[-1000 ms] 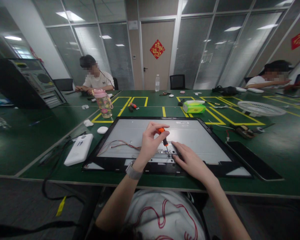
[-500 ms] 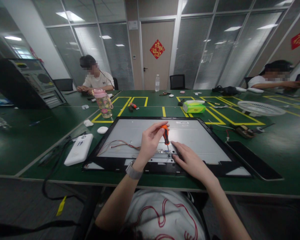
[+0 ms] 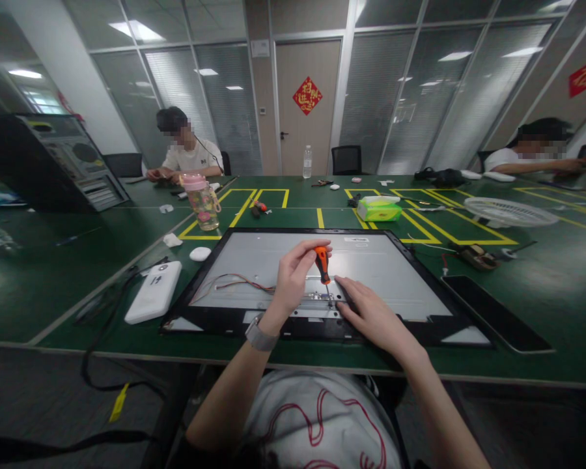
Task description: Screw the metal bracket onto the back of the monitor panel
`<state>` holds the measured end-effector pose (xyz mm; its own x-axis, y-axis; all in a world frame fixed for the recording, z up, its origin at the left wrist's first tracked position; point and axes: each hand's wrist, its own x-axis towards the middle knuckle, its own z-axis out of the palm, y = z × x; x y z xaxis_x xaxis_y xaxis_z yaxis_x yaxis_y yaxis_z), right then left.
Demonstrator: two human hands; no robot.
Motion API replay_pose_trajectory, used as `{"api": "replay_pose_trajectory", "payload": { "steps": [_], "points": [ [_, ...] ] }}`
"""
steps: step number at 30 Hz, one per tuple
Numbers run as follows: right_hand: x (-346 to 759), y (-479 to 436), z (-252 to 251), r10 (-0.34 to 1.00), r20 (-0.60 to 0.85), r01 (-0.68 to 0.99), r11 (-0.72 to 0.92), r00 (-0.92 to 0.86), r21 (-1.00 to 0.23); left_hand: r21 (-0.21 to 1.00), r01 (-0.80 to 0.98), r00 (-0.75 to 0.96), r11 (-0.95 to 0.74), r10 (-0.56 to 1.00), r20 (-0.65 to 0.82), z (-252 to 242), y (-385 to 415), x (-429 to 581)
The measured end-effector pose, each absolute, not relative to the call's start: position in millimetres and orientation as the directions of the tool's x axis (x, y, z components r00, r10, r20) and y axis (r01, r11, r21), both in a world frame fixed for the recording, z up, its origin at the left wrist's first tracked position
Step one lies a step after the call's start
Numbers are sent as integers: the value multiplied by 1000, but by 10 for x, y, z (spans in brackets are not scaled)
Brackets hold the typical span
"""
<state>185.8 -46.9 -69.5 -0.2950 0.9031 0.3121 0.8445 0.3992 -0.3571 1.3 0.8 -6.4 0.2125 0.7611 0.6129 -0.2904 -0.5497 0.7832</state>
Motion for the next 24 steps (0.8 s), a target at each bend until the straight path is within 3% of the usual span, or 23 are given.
{"api": "replay_pose_trajectory", "payload": {
  "steps": [8, 24],
  "points": [
    [1856, -471, -696, 897, 332, 835, 407, -291, -370, 740, -198, 138, -643, 729, 670, -57, 18, 23],
    [1853, -473, -681, 896, 330, 837, 410, -296, -361, 799, -269, 233, -537, 769, 595, -57, -10, 25]
  ]
}}
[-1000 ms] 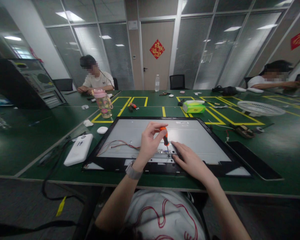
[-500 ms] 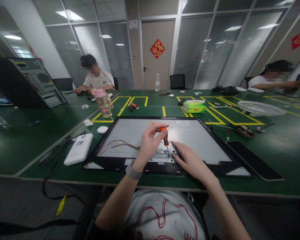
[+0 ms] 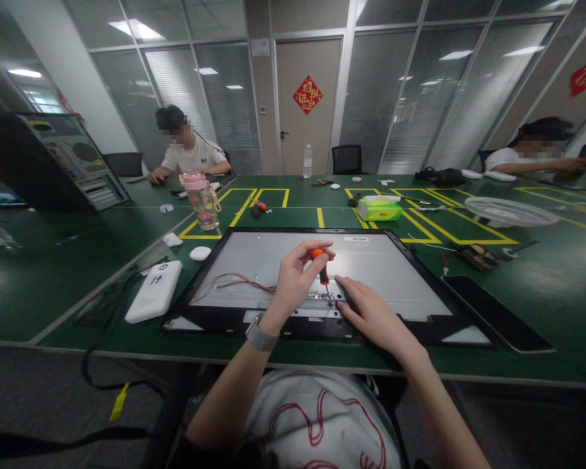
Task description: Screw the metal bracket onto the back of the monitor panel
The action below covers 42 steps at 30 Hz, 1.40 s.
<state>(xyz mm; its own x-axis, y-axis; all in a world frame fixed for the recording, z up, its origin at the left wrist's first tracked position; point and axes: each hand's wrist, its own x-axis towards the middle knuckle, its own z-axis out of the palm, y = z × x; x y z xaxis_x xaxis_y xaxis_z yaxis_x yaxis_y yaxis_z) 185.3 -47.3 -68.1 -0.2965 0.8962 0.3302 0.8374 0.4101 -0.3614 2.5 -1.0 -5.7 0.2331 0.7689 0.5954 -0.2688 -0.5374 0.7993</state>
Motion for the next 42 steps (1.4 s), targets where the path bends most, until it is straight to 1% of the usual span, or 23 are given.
{"api": "replay_pose_trajectory", "payload": {
  "steps": [8, 12, 14, 16, 19, 21, 23, 27, 29, 37, 39, 42],
  "points": [
    [1851, -474, -675, 891, 343, 827, 420, -298, -373, 833, -335, 290, -441, 792, 536, -37, -16, 35],
    [1852, -474, -678, 897, 327, 833, 412, -299, -369, 808, -346, 287, -478, 766, 576, -59, -17, 47],
    [1854, -471, -679, 894, 331, 831, 417, -301, -370, 798, -313, 280, -515, 753, 596, -72, -14, 53],
    [1855, -469, -679, 893, 334, 830, 419, -303, -369, 784, -239, 256, -573, 742, 620, -82, -2, 52],
    [1854, -471, -680, 896, 327, 836, 412, -299, -364, 731, -111, 185, -673, 709, 681, -87, 16, 35],
    [1854, -475, -683, 898, 324, 839, 407, -297, -361, 716, -63, 169, -696, 699, 695, -83, 16, 24],
    [1855, -477, -687, 899, 325, 840, 406, -294, -360, 737, -77, 181, -672, 717, 673, -77, 6, 19],
    [1854, -475, -688, 901, 323, 841, 400, -289, -363, 786, -230, 222, -574, 755, 617, -67, -6, 23],
    [1854, -471, -688, 904, 316, 843, 397, -289, -364, 792, -259, 230, -553, 761, 606, -60, -1, 25],
    [1863, -463, -710, 903, 319, 840, 398, -288, -369, 761, -111, 155, -639, 745, 649, -35, -1, 23],
    [1862, -466, -706, 906, 312, 841, 393, -285, -372, 768, -109, 161, -631, 752, 640, -35, -6, 19],
    [1859, -468, -698, 908, 310, 838, 390, -281, -383, 789, -155, 193, -594, 765, 614, -36, -13, 14]
  ]
}}
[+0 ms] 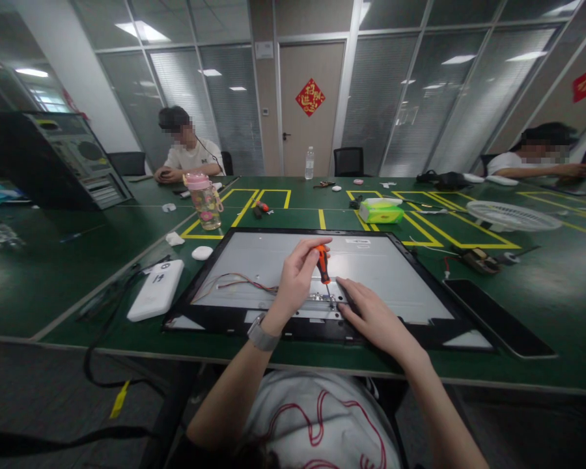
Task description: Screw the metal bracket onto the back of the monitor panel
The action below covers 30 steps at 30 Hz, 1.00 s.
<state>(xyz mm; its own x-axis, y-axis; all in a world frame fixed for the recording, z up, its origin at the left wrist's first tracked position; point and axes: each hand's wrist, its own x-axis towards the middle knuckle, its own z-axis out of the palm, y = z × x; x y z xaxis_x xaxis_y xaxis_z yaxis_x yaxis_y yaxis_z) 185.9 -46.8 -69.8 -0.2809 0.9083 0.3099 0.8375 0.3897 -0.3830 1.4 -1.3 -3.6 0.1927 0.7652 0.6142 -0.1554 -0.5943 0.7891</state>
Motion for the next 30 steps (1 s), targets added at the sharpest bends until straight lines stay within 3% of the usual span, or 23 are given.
{"api": "replay_pose_trajectory", "payload": {
  "steps": [11, 17, 24, 30],
  "points": [
    [1846, -469, -680, 909, 310, 832, 389, -278, -395, 764, -117, 127, -634, 754, 645, -51, -7, 23],
    [1846, -470, -678, 915, 292, 840, 380, -280, -387, 790, -212, 176, -575, 773, 610, -41, -14, 23],
    [1850, -465, -686, 915, 286, 844, 381, -285, -378, 746, -134, 128, -652, 735, 666, -70, 13, 21],
    [1851, -469, -688, 917, 279, 842, 379, -285, -384, 798, -236, 204, -554, 775, 598, -68, -9, 14]
  ]
}}
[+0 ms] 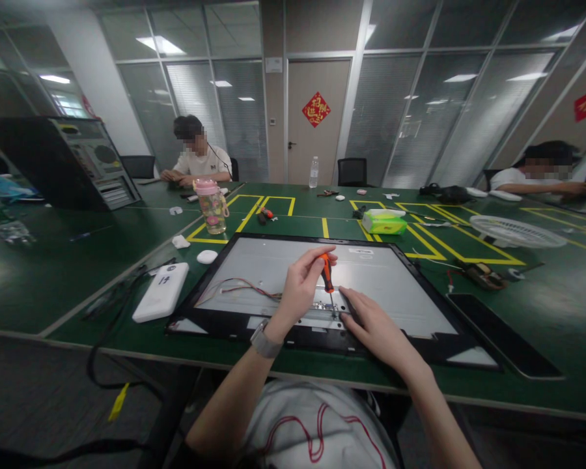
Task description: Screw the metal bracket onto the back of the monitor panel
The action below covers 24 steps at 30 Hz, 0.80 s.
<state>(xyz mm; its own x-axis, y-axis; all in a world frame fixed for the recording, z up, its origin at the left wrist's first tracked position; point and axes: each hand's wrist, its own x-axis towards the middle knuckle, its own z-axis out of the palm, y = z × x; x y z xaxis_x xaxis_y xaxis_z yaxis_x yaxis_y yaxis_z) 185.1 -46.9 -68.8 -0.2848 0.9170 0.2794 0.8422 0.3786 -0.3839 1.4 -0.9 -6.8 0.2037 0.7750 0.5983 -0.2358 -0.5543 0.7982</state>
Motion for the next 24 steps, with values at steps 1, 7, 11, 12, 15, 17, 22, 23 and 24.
{"api": "replay_pose_trajectory", "payload": {
  "steps": [1, 7, 11, 12, 15, 17, 22, 23, 24],
  "points": [
    [1851, -468, -688, 916, 281, 841, 380, -286, -384, 802, -245, 221, -545, 774, 594, -66, -13, 13],
    [1852, -465, -681, 915, 276, 840, 385, -294, -382, 782, -198, 221, -592, 750, 624, -71, -4, 17],
    [1849, -467, -679, 915, 291, 838, 381, -280, -391, 763, -127, 150, -633, 749, 646, -72, 8, 13],
    [1847, -467, -680, 914, 293, 837, 382, -280, -392, 768, -128, 149, -628, 753, 641, -66, 4, 10],
    [1843, -466, -682, 914, 291, 835, 385, -283, -393, 789, -159, 183, -593, 768, 614, -40, -16, 4],
    [1843, -463, -687, 915, 291, 836, 382, -281, -394, 810, -209, 198, -549, 787, 584, -33, -25, 6],
    [1849, -455, -701, 917, 286, 840, 376, -278, -390, 832, -283, 215, -477, 814, 540, -53, -11, 19],
    [1850, -454, -702, 918, 282, 841, 375, -279, -390, 828, -263, 206, -496, 809, 550, -55, -9, 21],
    [1850, -454, -702, 919, 279, 842, 374, -279, -389, 821, -235, 194, -520, 803, 564, -55, -9, 22]
  ]
}}
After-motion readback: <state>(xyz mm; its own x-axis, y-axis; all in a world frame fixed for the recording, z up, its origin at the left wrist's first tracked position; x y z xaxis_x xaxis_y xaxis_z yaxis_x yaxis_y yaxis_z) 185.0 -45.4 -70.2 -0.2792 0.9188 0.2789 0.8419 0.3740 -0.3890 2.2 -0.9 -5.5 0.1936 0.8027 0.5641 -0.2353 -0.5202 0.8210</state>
